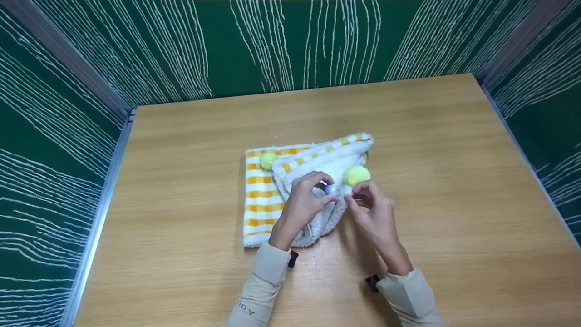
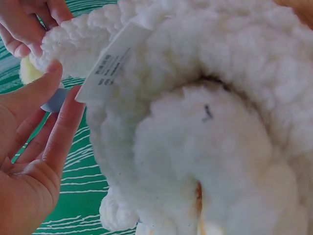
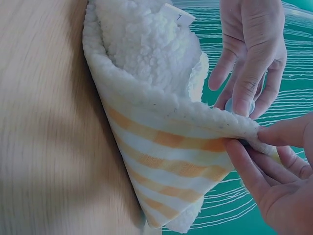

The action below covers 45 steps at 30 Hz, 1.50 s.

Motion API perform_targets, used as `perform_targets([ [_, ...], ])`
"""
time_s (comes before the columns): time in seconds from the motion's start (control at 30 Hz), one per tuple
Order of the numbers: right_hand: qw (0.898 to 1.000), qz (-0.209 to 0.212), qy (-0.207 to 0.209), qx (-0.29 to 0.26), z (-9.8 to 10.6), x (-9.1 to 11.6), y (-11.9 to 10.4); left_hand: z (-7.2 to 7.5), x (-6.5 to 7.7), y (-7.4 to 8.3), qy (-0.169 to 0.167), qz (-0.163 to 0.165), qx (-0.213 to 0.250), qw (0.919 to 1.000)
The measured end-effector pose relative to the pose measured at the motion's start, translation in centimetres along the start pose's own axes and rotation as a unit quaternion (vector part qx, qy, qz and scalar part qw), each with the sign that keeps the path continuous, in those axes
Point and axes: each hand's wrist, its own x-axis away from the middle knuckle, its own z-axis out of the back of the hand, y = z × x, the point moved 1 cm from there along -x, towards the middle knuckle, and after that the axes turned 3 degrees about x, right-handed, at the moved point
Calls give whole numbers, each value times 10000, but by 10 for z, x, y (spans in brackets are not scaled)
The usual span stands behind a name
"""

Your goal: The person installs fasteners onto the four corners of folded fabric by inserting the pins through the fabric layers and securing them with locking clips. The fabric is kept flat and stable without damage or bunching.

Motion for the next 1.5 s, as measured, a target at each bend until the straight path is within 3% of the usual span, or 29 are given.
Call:
perform_targets([
  [0.23,10000,26,64,18,-3,-1,24,-2,-1,2,-153,-29,-32,9999],
  [0.47,9997,173,144,131,-2,-1,26,-7,0,4,-175,-29,147,9997],
  [0.77,9993,262,163,225,0,-1,25,-20,2,8,-73,-137,-127,9998],
  [1.0,9996,151,204,123,4,-1,-15,-21,7,14,-44,-203,-537,9983],
  [1.3,9991,350,218,118,-5,-6,-21,-13,7,24,26,117,-1155,9932],
  [1.5,9983,567,152,32,-12,-11,-26,-5,4,23,312,36,-1541,9876],
])
